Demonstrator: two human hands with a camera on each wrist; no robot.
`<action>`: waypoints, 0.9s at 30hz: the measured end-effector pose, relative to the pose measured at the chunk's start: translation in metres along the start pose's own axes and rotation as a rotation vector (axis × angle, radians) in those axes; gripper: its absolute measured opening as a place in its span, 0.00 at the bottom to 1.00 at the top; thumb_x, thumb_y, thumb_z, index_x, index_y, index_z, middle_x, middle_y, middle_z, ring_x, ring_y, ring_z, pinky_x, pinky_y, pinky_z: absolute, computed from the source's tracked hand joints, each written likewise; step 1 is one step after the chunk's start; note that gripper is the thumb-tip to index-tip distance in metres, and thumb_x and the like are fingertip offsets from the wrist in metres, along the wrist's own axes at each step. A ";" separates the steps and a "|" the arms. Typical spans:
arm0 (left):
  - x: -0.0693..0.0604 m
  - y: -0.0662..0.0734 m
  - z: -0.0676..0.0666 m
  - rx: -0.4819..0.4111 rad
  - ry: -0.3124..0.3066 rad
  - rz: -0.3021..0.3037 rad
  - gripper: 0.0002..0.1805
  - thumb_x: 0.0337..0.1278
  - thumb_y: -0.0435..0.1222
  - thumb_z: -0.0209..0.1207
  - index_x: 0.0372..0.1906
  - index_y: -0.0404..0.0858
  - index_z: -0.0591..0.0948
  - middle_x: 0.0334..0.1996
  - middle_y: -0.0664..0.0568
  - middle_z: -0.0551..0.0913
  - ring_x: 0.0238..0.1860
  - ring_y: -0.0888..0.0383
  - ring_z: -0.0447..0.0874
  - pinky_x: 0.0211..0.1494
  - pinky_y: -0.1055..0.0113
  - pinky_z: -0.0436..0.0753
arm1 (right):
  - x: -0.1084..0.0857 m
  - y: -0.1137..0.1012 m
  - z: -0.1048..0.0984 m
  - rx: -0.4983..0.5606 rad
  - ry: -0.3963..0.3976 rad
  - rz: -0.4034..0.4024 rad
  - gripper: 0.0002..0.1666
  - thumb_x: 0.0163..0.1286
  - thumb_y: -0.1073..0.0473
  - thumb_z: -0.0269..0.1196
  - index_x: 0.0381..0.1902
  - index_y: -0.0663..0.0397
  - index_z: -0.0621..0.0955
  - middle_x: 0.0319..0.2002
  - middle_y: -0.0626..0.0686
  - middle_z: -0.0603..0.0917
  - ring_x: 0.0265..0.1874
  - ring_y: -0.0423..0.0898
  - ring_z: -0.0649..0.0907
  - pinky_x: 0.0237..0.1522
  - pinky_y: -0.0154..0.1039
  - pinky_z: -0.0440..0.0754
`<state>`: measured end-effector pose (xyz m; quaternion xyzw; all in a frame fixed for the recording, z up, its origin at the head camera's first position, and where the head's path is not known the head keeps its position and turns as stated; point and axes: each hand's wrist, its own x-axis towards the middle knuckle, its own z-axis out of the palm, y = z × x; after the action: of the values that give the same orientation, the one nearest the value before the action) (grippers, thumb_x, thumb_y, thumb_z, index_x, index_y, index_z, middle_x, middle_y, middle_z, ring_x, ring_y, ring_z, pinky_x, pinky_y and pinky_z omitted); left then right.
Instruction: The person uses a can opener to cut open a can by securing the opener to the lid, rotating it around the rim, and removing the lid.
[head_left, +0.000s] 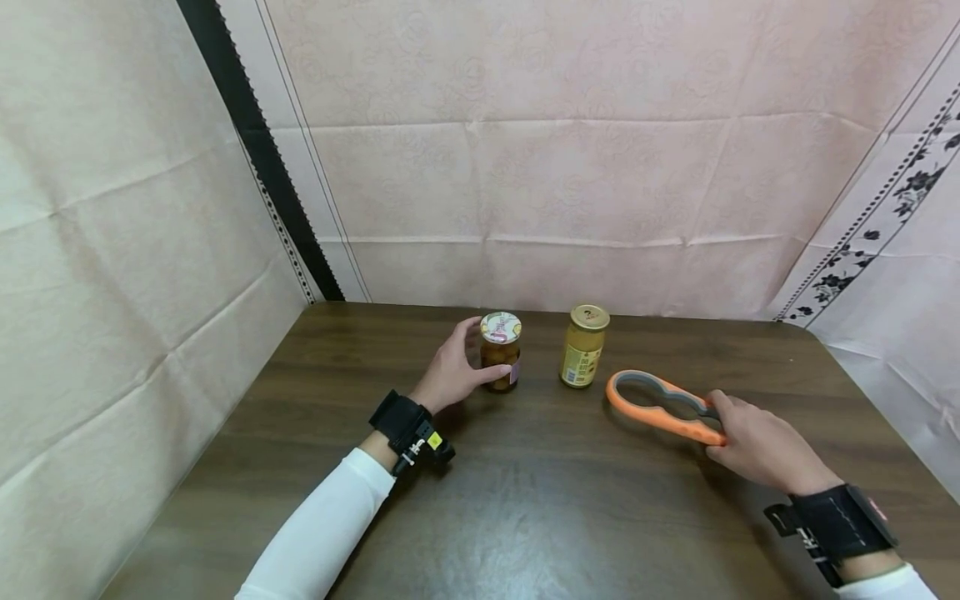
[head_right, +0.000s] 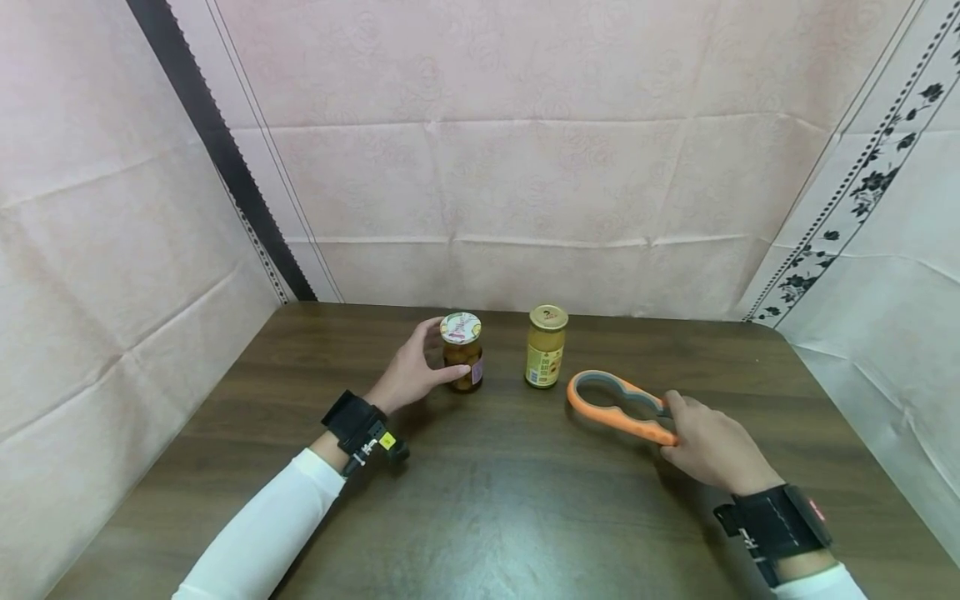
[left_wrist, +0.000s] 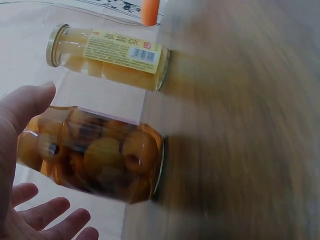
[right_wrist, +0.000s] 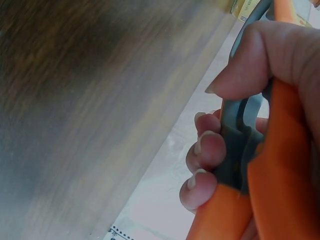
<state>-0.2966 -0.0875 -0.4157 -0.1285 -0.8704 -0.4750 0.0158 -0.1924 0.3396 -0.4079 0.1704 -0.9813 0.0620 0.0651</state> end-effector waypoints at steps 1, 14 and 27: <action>0.001 0.000 0.001 -0.016 0.000 -0.008 0.52 0.51 0.55 0.73 0.77 0.51 0.58 0.73 0.48 0.69 0.72 0.47 0.71 0.70 0.43 0.75 | 0.000 -0.001 0.000 -0.001 0.002 -0.002 0.30 0.48 0.62 0.73 0.49 0.63 0.73 0.25 0.47 0.73 0.22 0.42 0.69 0.23 0.38 0.67; 0.018 -0.003 0.009 -0.234 -0.034 -0.025 0.50 0.50 0.50 0.75 0.75 0.51 0.60 0.69 0.48 0.71 0.71 0.47 0.71 0.73 0.47 0.72 | 0.002 -0.005 -0.004 -0.008 -0.036 -0.002 0.31 0.49 0.61 0.74 0.50 0.63 0.73 0.26 0.48 0.74 0.23 0.43 0.70 0.23 0.40 0.68; 0.031 -0.005 0.022 -0.287 -0.073 -0.026 0.45 0.52 0.42 0.75 0.73 0.49 0.63 0.66 0.49 0.73 0.68 0.47 0.73 0.71 0.45 0.73 | 0.002 -0.012 -0.005 -0.028 -0.063 -0.007 0.31 0.49 0.59 0.74 0.47 0.61 0.72 0.25 0.47 0.72 0.22 0.43 0.69 0.22 0.40 0.68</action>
<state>-0.3260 -0.0653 -0.4273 -0.1353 -0.7953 -0.5896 -0.0403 -0.1896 0.3285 -0.4014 0.1747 -0.9830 0.0424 0.0367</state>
